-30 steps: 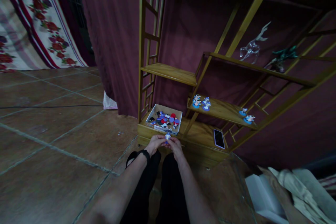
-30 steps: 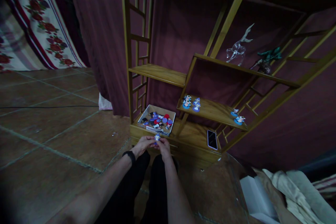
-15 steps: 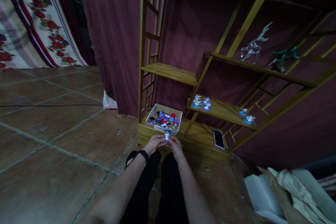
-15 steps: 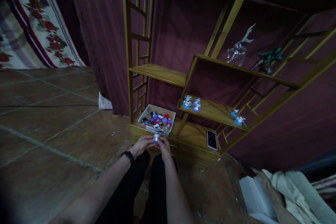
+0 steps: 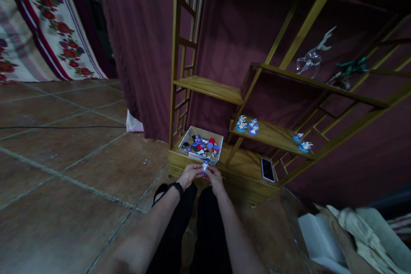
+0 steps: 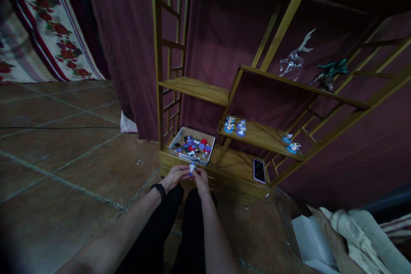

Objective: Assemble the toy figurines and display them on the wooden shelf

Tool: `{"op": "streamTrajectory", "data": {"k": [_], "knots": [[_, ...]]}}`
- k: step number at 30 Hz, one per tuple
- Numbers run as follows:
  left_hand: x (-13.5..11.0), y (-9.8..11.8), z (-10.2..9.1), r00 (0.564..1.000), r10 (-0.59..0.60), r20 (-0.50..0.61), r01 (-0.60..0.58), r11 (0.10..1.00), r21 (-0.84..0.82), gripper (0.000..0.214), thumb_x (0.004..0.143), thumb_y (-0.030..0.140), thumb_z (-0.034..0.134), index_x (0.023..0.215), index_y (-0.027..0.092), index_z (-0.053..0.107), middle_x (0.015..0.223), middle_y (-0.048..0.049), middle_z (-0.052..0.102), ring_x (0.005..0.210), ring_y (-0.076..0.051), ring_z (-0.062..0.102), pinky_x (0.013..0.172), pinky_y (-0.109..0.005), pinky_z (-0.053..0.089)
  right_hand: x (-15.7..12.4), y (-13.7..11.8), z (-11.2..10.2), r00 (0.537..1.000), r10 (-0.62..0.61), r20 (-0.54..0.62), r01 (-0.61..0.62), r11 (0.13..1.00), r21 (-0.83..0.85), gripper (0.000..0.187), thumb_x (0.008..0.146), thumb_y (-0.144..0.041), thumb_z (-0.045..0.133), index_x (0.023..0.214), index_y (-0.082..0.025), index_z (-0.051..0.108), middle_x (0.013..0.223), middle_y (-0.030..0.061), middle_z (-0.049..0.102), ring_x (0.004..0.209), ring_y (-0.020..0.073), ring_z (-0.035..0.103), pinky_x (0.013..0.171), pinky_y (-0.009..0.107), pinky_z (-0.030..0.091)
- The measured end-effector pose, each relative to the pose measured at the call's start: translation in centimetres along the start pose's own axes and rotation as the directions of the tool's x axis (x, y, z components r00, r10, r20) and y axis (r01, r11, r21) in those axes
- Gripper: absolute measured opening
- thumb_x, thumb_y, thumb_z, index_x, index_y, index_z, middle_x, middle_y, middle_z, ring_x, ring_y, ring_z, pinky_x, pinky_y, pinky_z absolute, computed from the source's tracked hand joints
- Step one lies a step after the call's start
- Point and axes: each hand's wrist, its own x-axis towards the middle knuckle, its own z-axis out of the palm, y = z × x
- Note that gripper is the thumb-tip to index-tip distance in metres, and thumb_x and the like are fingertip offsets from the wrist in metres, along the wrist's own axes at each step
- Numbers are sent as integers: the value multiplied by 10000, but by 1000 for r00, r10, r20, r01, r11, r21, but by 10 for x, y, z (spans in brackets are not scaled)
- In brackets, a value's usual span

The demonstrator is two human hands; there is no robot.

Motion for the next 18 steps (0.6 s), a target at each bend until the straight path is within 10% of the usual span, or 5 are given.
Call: {"op": "streamTrajectory", "data": {"k": [18], "knots": [[6,-10,1,997,75,14,-77,989,126,266,533,250,761,728,85,689,623,-61,683,512,-136,611,576,-252,509,5,9,5,996,-67,-59,59,989,-134,217,577,-328,629,733,-181,597,667,-18,638,518,125,561,497,242,460]]}}
